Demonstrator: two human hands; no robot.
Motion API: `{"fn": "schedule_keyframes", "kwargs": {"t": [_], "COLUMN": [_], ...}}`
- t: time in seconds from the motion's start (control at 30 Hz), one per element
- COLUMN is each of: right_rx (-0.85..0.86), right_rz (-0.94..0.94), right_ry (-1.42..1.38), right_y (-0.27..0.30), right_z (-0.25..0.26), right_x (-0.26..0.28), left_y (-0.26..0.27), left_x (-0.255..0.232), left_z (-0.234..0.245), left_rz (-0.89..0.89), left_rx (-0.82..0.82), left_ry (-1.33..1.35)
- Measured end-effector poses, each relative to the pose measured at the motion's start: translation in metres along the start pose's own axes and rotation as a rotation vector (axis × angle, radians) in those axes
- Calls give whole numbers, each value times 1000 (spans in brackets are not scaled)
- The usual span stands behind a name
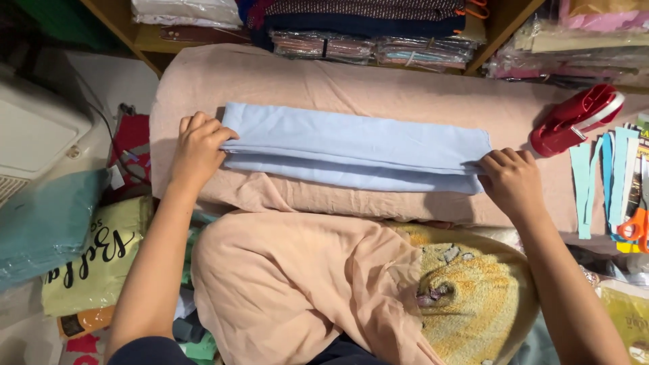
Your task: Folding, rolling, and taping pieces of light blue cloth for packaging or storage.
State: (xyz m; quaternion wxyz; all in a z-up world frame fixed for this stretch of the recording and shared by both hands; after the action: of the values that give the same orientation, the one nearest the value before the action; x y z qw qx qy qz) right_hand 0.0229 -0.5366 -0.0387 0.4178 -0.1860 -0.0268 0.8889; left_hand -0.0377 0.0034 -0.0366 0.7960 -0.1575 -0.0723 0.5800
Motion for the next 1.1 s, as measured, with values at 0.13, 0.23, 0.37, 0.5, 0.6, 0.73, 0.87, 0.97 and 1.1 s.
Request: {"fn": "schedule_keyframes", "kwargs": {"t": [0.13, 0.23, 0.37, 0.5, 0.6, 0.73, 0.87, 0.97, 1.1], "right_rx": [95, 146, 172, 319, 710, 619, 233, 274, 250], "right_rz": [15, 20, 33, -13, -207, -184, -83, -105, -114], "right_ry": [-30, -40, -26, -117, -88, -75, -342, -476, -503], "right_y": [6, 8, 7, 4, 17, -30, -113, -121, -108], "right_z": [-22, -34, -32, -35, -108, -128, -42, -14, -13], "right_x": [8, 10, 14, 19, 0, 39, 129, 158, 141], "left_y": [6, 13, 16, 12, -2, -45, -59, -58, -53], "left_x": [0, -3, -7, -3, -13, -79, -154, -150, -108], "left_z": [-14, -26, -26, -31, -35, -49, -62, -81, -81], "left_rz": [-29, -51, -71, 68, 150, 80, 76, 57, 74], "left_rx": [63, 84, 67, 243, 328, 149, 244, 274, 263], "left_ry": [-43, -73, -116, -31, -59, 115, 236, 185, 169]}}
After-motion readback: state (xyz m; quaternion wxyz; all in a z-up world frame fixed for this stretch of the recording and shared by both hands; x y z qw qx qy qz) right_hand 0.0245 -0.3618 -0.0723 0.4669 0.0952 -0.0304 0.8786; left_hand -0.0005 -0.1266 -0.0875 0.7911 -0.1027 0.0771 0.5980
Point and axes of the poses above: each hand's wrist, its own y-axis away from the middle knuckle, its own z-axis out of the back of the hand, x = y × z, the point moved 10 cm from there along -y, towards the middle knuckle, and after that the axes turned 3 degrees about x, right-handed, at the moved point
